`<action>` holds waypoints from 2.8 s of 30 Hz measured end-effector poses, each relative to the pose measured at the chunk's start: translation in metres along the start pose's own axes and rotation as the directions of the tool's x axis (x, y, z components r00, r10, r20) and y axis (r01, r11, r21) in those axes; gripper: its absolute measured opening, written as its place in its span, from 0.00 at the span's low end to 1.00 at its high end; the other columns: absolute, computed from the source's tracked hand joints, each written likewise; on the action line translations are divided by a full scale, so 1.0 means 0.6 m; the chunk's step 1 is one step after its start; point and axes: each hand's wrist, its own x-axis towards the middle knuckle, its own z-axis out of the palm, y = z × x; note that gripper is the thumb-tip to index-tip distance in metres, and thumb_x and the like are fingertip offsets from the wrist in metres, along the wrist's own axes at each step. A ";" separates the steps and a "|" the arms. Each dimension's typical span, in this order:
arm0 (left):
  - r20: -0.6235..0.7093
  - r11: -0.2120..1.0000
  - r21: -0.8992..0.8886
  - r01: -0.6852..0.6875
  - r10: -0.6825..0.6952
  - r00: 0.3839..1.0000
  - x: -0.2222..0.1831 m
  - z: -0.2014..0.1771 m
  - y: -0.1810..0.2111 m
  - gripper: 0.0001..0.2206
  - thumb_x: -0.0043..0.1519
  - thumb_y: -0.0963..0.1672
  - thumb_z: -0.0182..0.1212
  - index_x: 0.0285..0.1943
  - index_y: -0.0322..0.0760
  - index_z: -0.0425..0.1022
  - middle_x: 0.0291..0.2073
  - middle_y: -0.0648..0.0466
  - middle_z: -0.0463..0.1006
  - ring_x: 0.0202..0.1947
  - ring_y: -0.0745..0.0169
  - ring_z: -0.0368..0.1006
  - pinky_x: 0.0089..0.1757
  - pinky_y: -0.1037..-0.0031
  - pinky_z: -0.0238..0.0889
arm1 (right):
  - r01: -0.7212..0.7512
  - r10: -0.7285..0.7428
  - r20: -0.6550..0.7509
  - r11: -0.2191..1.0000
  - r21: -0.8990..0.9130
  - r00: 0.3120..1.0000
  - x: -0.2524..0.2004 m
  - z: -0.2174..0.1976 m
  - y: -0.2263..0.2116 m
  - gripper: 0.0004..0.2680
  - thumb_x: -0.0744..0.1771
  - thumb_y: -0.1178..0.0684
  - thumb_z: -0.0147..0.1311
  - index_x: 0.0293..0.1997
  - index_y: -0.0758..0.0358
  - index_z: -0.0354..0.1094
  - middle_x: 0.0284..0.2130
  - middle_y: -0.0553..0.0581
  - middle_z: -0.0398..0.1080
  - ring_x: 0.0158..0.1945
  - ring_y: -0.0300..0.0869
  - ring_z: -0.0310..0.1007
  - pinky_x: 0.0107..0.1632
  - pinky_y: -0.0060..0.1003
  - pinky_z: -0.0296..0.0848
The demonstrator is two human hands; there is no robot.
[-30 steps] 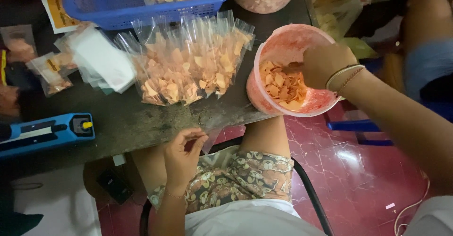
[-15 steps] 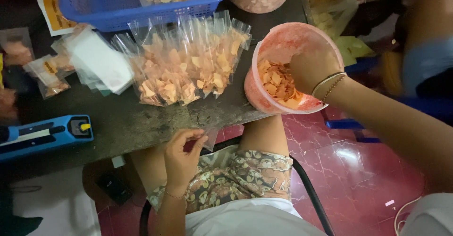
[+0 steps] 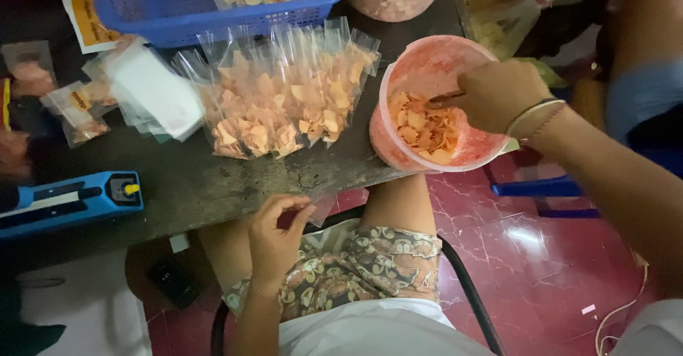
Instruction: Packaging chips into small plastic bags using tongs at a manual workstation.
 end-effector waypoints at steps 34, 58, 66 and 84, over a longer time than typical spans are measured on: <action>0.043 0.840 0.010 -0.543 0.542 0.839 0.145 0.085 0.158 0.10 0.68 0.40 0.78 0.55 0.33 0.83 0.39 0.51 0.88 0.41 0.56 0.85 0.49 0.62 0.82 | 0.029 0.041 -0.150 0.900 0.435 0.988 -0.184 -0.156 0.189 0.11 0.68 0.47 0.71 0.57 0.44 0.88 0.24 0.55 0.83 0.24 0.45 0.73 0.35 0.39 0.66; 0.155 0.778 0.062 -0.625 0.611 0.776 0.168 0.104 0.182 0.14 0.64 0.35 0.80 0.56 0.34 0.83 0.45 0.49 0.88 0.46 0.53 0.85 0.48 0.63 0.81 | 0.030 -0.009 -0.107 0.979 0.203 0.994 -0.169 -0.165 0.196 0.14 0.68 0.37 0.65 0.61 0.33 0.84 0.29 0.48 0.89 0.26 0.43 0.86 0.37 0.37 0.75; 0.143 0.774 0.064 -0.630 0.618 0.773 0.169 0.106 0.183 0.16 0.62 0.34 0.81 0.56 0.31 0.83 0.44 0.47 0.88 0.44 0.52 0.85 0.47 0.65 0.82 | -0.007 0.021 -0.053 0.969 0.246 0.998 -0.163 -0.170 0.187 0.13 0.67 0.40 0.68 0.59 0.33 0.86 0.30 0.48 0.90 0.25 0.43 0.82 0.37 0.38 0.75; 0.077 0.793 -0.064 -0.605 0.609 0.790 0.174 0.106 0.189 0.11 0.68 0.36 0.77 0.56 0.34 0.82 0.40 0.50 0.85 0.42 0.58 0.83 0.46 0.68 0.81 | -0.104 0.048 0.138 0.895 0.434 0.989 -0.137 -0.180 0.190 0.12 0.69 0.48 0.66 0.59 0.46 0.87 0.40 0.54 0.92 0.38 0.46 0.86 0.48 0.42 0.78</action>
